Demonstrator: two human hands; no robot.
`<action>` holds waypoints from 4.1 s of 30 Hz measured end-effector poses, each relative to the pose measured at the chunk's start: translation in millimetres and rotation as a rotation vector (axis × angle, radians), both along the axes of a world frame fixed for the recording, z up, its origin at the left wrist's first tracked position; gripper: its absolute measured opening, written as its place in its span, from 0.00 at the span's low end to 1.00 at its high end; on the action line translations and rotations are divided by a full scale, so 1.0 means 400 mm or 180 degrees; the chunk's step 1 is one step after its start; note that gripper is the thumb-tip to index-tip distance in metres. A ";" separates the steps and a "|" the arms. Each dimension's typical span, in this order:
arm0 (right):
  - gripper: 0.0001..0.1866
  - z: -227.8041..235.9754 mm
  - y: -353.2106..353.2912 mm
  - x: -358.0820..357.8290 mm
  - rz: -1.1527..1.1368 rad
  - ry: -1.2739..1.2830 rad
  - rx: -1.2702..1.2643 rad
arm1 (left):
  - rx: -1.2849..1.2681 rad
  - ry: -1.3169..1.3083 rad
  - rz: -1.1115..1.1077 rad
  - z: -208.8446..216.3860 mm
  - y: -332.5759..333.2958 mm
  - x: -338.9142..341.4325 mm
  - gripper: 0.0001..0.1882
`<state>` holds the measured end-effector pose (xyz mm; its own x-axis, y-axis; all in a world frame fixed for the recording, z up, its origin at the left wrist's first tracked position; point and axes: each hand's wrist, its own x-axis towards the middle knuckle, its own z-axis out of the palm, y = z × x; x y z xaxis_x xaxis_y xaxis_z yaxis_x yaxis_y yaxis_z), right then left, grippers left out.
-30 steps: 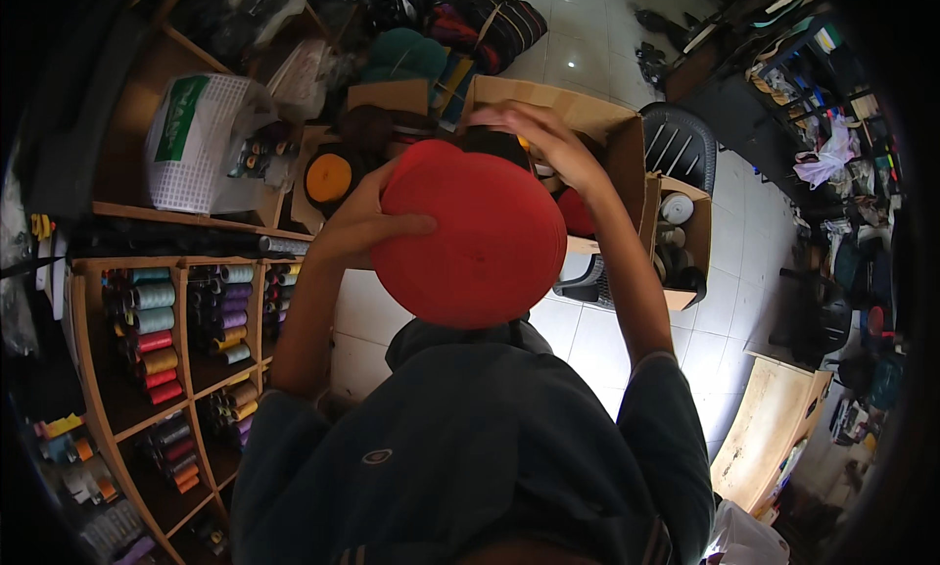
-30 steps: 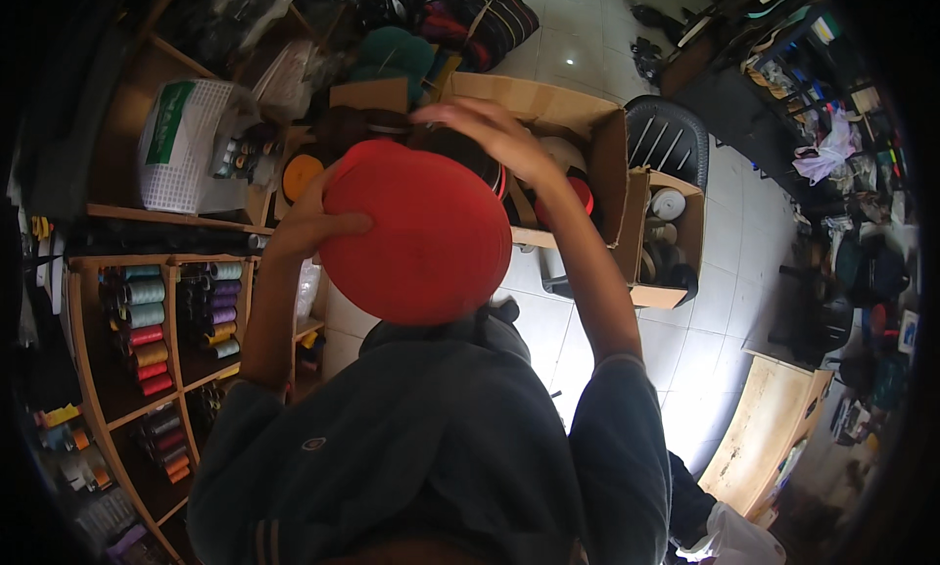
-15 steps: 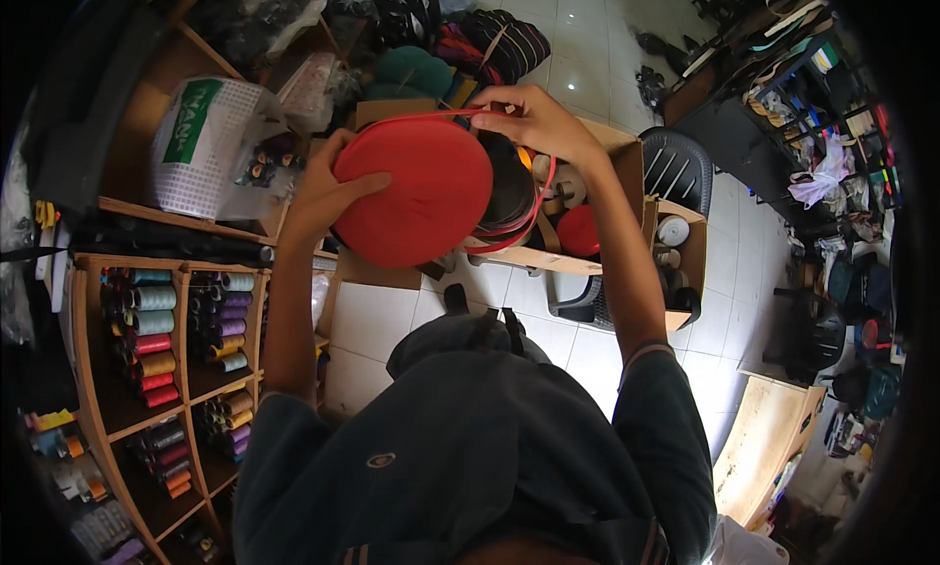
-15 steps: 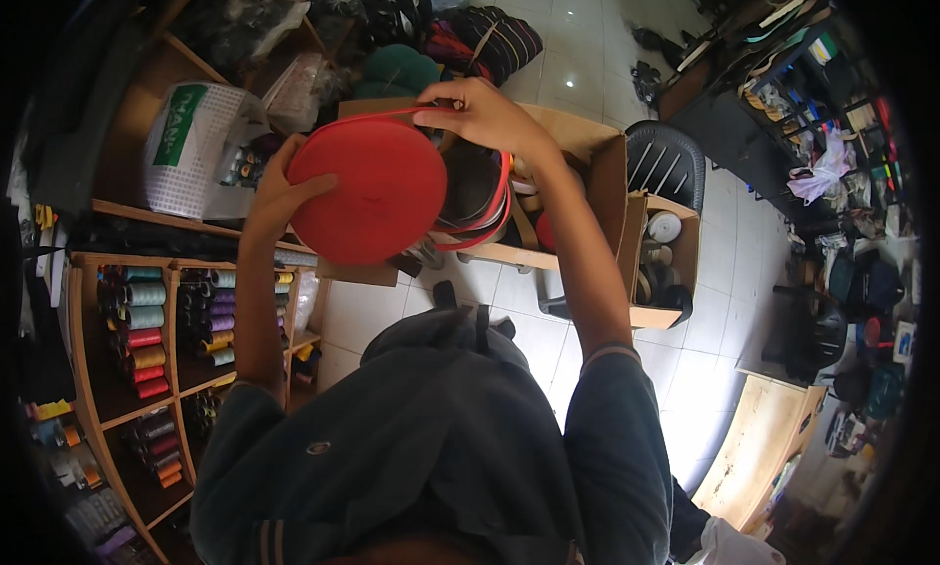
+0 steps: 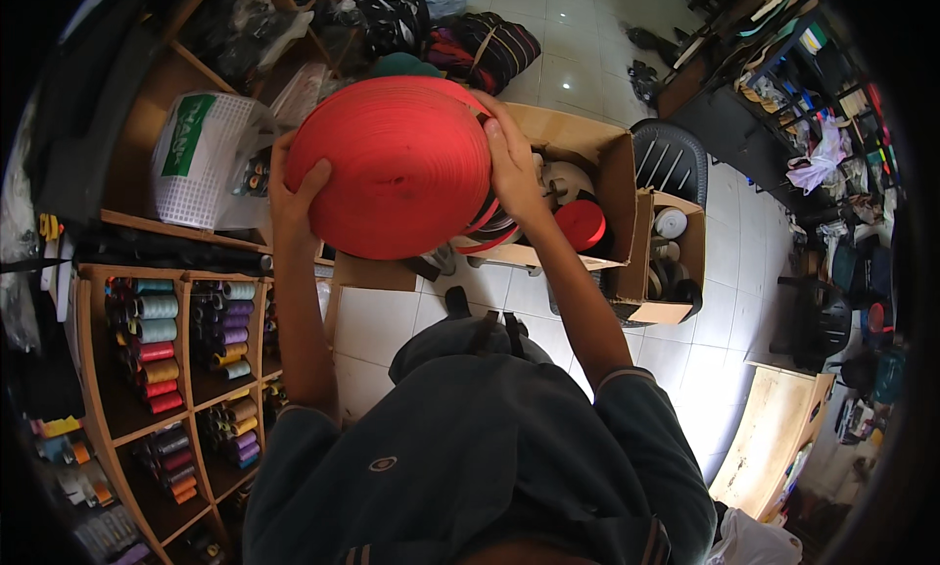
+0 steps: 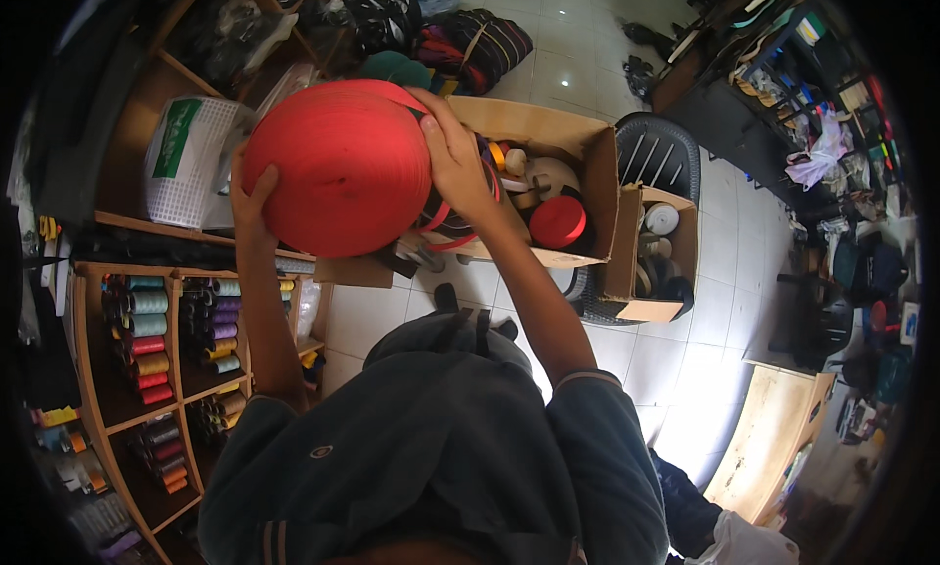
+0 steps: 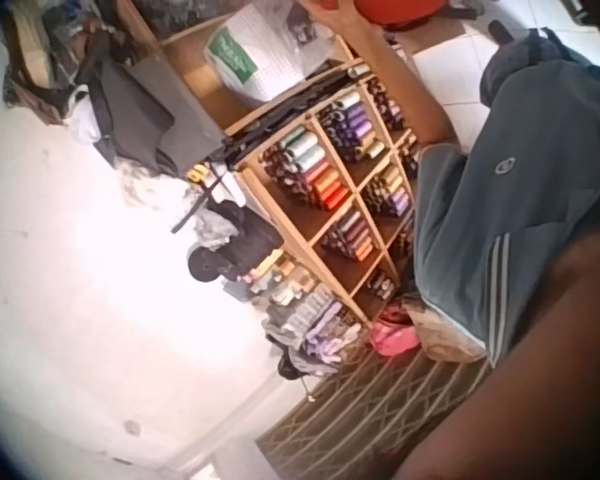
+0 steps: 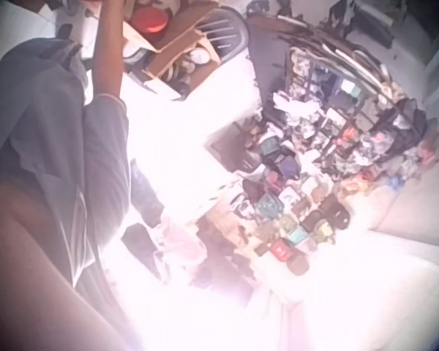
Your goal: The person takes rolls of colorful straps from storage boxes and organizes them on a shelf, handling rolls of blue, white, teal, pink, and red straps.
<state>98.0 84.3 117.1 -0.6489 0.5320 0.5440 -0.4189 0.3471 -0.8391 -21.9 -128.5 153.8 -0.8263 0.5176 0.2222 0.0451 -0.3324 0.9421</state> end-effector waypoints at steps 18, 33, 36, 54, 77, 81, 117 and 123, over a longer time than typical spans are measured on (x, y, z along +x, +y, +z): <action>0.17 0.017 -0.047 0.110 0.0283 0.0294 -0.1583 | 0.1312 -0.0442 0.1005 0.021 0.191 0.179 0.23; 0.25 0.043 -0.056 0.191 0.0507 0.0663 -0.2191 | 0.0637 0.0502 0.0958 -0.088 0.234 0.288 0.33; 0.26 0.055 0.005 0.247 0.0659 0.0337 -0.1698 | 0.1105 -0.0329 0.0426 -0.046 0.198 0.260 0.33; 0.23 0.118 0.086 0.379 0.0632 -0.1905 0.1443 | -0.2509 0.2549 -0.1803 0.136 0.222 0.285 0.18; 0.19 -0.034 0.033 0.387 -0.0645 -0.0356 -0.0488 | -0.0472 0.0256 0.0493 -0.024 0.123 0.281 0.17; 0.16 -0.029 0.017 0.418 -0.0279 -0.0753 -0.1128 | 0.0027 -0.0133 0.0621 -0.021 0.161 0.350 0.18; 0.23 0.018 0.138 0.585 0.0689 -0.1518 0.0348 | -0.2488 0.2979 -0.2923 0.055 0.424 0.448 0.22; 0.22 -0.078 0.155 0.691 -0.0628 -0.1702 0.0347 | -0.2455 0.2472 -0.2512 0.037 0.427 0.495 0.12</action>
<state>374.4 146.5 85.8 -0.7429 0.6299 0.2264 0.1346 0.4720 -0.8713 176.2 42.1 168.4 -0.0469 0.9966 -0.0681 0.6919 0.0816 0.7174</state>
